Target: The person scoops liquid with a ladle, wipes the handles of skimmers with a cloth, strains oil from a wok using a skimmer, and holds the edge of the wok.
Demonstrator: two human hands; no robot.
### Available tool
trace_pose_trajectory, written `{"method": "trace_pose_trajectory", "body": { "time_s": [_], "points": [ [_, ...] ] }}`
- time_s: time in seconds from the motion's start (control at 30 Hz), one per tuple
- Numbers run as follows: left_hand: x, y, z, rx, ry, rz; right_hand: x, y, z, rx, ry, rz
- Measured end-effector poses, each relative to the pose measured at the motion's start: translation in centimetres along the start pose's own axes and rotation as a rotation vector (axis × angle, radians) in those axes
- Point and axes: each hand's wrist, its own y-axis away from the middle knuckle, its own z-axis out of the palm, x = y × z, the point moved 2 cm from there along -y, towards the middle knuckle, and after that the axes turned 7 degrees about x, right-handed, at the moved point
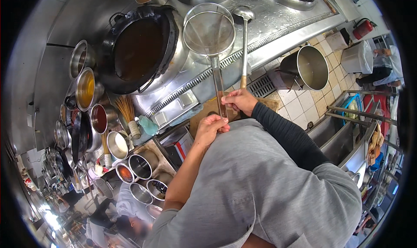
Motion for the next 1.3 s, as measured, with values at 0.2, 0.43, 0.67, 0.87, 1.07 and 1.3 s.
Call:
{"method": "trace_pose_trajectory", "body": {
  "time_s": [0.2, 0.43, 0.67, 0.87, 1.07, 1.3],
  "points": [
    [0.1, 0.0, -0.1, 0.011, 0.005, -0.028, -0.9, -1.3, 0.1, 0.093, 0.054, -0.091],
    [-0.5, -0.6, -0.6, 0.046, 0.005, 0.023, -0.6, 2.6, 1.6, 0.483, 0.618, -0.749],
    [-1.4, -1.2, -1.0, 0.056, -0.066, 0.072, -1.2, 4.5, 4.0, 0.261, 0.838, -0.626],
    [-1.6, -1.4, -0.6, 0.036, -0.057, 0.098, -0.6, 2.5, 3.4, 0.256, 0.826, -0.462],
    [-2.3, -1.6, -1.0, 0.068, -0.080, 0.035, 0.1, 0.0, 3.2, 0.302, 0.761, -0.400],
    [-3.1, -1.9, -1.1, 0.068, -0.105, 0.056, 0.5, -1.8, 3.0, 0.377, 0.730, -0.469]
  ]
}}
